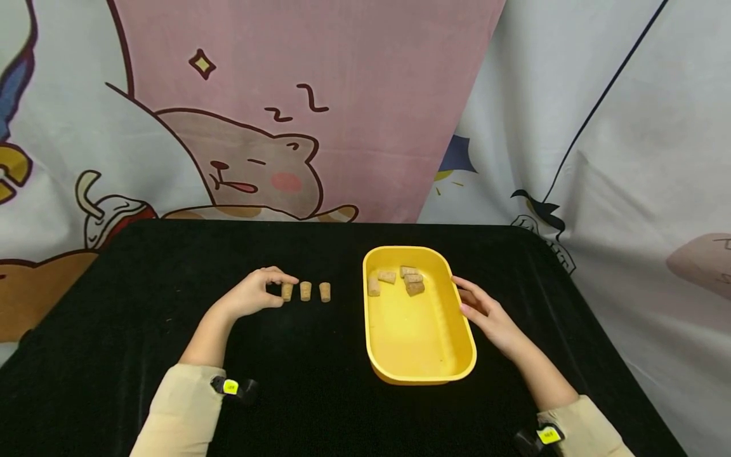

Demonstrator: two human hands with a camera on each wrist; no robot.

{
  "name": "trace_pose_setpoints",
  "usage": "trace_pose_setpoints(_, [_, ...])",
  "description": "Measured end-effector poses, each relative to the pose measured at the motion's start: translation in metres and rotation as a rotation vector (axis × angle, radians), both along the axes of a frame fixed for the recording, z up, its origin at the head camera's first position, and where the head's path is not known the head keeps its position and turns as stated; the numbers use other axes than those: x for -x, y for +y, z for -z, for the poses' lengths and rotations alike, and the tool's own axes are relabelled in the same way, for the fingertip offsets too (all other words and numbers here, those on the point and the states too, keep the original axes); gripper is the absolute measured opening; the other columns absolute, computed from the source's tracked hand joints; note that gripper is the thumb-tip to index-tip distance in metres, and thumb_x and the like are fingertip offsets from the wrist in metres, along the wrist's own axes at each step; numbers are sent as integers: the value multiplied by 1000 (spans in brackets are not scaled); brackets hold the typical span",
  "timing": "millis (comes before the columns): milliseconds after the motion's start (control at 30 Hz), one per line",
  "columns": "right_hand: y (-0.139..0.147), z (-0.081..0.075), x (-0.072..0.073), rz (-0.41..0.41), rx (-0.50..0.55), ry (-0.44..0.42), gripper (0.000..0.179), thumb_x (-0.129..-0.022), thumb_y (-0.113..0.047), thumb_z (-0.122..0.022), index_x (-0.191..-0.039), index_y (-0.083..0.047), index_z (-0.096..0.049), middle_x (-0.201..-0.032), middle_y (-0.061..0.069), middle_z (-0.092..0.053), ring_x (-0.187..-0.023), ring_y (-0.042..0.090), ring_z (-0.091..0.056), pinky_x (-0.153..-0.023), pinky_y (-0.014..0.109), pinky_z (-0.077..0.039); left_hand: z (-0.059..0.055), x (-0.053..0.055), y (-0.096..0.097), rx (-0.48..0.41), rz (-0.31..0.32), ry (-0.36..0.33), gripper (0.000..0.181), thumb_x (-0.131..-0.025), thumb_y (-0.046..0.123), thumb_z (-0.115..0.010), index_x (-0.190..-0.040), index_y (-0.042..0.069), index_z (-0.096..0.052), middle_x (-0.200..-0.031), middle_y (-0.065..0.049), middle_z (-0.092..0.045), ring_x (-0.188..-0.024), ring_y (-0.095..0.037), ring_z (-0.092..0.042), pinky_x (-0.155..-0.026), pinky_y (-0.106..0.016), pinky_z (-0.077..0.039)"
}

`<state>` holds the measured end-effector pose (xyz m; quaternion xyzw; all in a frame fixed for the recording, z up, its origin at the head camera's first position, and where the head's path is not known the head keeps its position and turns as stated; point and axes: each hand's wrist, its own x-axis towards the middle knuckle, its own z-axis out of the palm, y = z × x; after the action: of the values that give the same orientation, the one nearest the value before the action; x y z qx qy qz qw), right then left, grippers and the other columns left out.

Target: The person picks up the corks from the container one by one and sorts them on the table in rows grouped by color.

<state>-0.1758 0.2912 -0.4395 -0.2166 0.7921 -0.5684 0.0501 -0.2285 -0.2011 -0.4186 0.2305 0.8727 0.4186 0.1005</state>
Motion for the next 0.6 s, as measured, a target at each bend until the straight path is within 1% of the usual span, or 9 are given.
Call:
trace_pose_setpoints(200, [0, -1, 1, 0, 6, -4, 49, -102, -7, -42, -149, -8, -29, -136, 29, -45, -110, 15, -58, -86, 30, -49, 4, 1, -1, -10, -17, -14, 41, -80, -3, -67, -121, 3, -64, -119, -16, -54, -109, -34, -48, -88, -50, -42])
trace_pose_setpoints(433, [-1, -3, 0, 14, -4, -28, 51, -102, -11, -44, -150, -9, -28, -138, 29, -43, -112, 12, -56, -87, 30, -48, 4, 1, -1, -16, -25, -10, 43, -79, -2, -67, -122, 3, -64, -119, -16, -54, -109, -33, -45, -89, -52, -40])
trace_pose_setpoints(600, [0, -2, 0, 11, -7, -25, 50, -102, -10, -43, -150, -10, -28, -138, 28, -44, -112, 13, -57, -87, 31, -49, 4, 1, -1, -15, -26, -7, 48, -79, 0, -69, -126, 3, -60, -119, -15, -54, -109, -32, -45, -91, -53, -38])
